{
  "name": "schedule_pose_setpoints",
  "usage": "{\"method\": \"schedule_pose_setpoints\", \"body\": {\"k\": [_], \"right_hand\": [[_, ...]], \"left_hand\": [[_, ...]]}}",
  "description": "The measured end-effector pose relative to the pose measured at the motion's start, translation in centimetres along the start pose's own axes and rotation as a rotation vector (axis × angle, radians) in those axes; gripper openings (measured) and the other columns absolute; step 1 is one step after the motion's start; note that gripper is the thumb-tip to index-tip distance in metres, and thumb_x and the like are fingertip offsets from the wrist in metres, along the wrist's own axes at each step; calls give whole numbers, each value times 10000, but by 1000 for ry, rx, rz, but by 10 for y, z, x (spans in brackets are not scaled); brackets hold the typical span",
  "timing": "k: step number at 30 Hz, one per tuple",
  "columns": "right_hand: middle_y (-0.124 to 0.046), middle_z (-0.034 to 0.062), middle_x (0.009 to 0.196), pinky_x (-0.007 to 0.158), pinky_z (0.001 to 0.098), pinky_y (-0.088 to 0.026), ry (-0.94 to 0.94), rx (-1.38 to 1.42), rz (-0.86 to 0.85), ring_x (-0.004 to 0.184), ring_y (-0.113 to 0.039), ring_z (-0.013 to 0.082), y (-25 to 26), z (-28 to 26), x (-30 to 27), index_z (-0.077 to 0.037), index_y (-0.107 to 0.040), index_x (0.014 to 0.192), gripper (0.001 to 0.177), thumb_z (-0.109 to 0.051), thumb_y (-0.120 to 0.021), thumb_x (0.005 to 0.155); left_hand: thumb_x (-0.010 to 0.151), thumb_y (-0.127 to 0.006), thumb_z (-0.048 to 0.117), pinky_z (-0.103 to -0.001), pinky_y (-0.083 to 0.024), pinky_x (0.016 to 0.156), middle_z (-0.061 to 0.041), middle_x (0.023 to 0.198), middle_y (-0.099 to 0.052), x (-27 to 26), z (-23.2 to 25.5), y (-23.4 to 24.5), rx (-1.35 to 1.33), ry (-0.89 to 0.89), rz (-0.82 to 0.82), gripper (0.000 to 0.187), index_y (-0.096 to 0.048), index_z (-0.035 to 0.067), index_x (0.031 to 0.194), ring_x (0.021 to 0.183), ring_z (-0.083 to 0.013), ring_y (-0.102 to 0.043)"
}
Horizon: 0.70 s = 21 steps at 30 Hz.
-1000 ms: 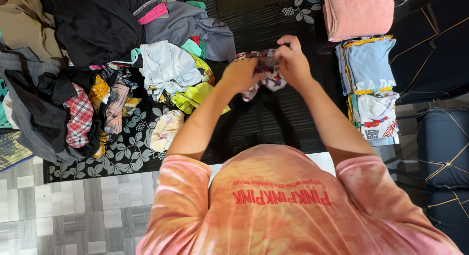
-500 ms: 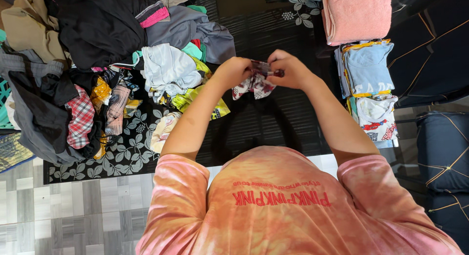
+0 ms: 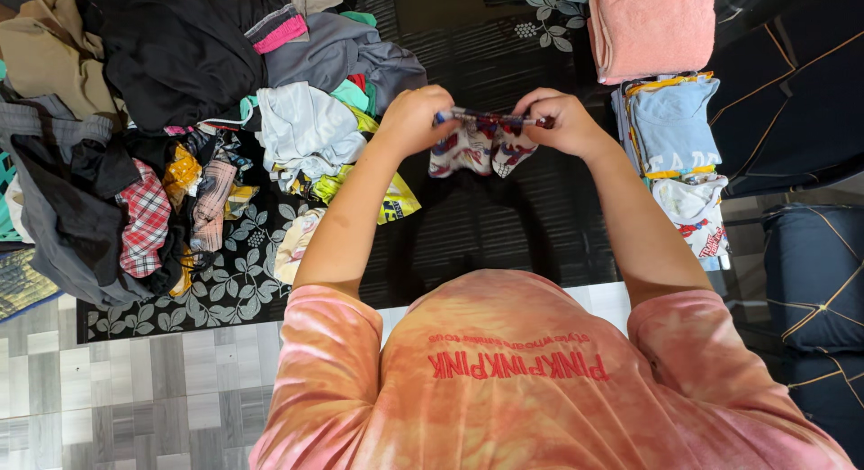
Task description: The person folds multiple pieces of laundry, including patterned underwear and small shorts, by hand on a dark table and places them into organized stacks.
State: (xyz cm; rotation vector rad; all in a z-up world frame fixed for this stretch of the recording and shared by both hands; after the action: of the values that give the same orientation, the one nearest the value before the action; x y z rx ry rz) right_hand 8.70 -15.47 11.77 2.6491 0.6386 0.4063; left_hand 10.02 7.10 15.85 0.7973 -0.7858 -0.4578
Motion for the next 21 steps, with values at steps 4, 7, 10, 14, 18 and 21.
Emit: {"method": "schedule_pose_setpoints", "body": {"k": [4, 7, 10, 14, 18, 21], "right_hand": [[-654, 67, 847, 624, 289, -480, -90, -356, 77, 695, -590, 99, 13, 10, -6, -13, -633, 802, 191, -51, -819, 823], [-661, 26, 829, 643, 261, -486, -187, -188, 271, 719, -589, 71, 32, 24, -16, -35, -627, 941, 241, -79, -838, 835], [-667, 23, 863, 661, 241, -486, -178, -115, 351, 741, -597, 69, 48, 47, -20, -56, -647, 1156, 408, -54, -833, 793], [-722, 32, 931, 741, 270, -541, -213, -168, 427, 825, -674, 114, 66, 85, -31, -47, -711, 1041, 202, -26, -793, 857], [-634, 125, 957, 779, 378, -512, -59, -469, 683, 877, -624, 282, 91, 69, -48, -22, -668, 994, 215, 66, -744, 814], [-637, 132, 1030, 879, 423, -473, 71, -585, 716, 990, -591, 337, 90, 47, -60, -46, -659, 1009, 254, 108, -690, 809]], "left_hand": [[860, -771, 126, -422, -533, 799, -81, 991, -692, 14, -17, -9, -96, 130, 11, 183, -689, 118, 1024, 946, -331, -668], [811, -708, 49, -440, -525, 783, -82, 969, -702, 26, -15, -4, -92, 145, 115, 293, -681, 121, 1094, 928, -342, -666], [756, -701, 12, -461, -508, 753, -86, 914, -694, 38, -31, -27, 11, 244, 146, 293, -686, 133, 1022, 900, -353, -658], [733, -687, -27, -453, -506, 757, -110, 898, -671, 65, -74, -81, 13, 400, 142, 205, -680, 141, 851, 905, -359, -645], [776, -652, -93, -427, -526, 806, -109, 922, -657, 92, -71, -105, -231, 275, 236, 224, -652, 102, 887, 922, -338, -653], [736, -577, -157, -409, -531, 790, -107, 978, -662, 95, -65, -112, -412, 274, 256, 285, -628, 68, 904, 933, -317, -666]]}}
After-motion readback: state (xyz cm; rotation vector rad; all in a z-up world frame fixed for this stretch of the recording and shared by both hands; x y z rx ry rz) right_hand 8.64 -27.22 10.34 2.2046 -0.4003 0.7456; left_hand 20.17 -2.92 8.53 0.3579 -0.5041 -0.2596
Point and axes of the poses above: each hand's wrist, its own x-axis towards the middle knuckle, its own y-axis out of the back of the hand, z = x × y, the point moved 9 cm from there along x, towards the middle knuckle
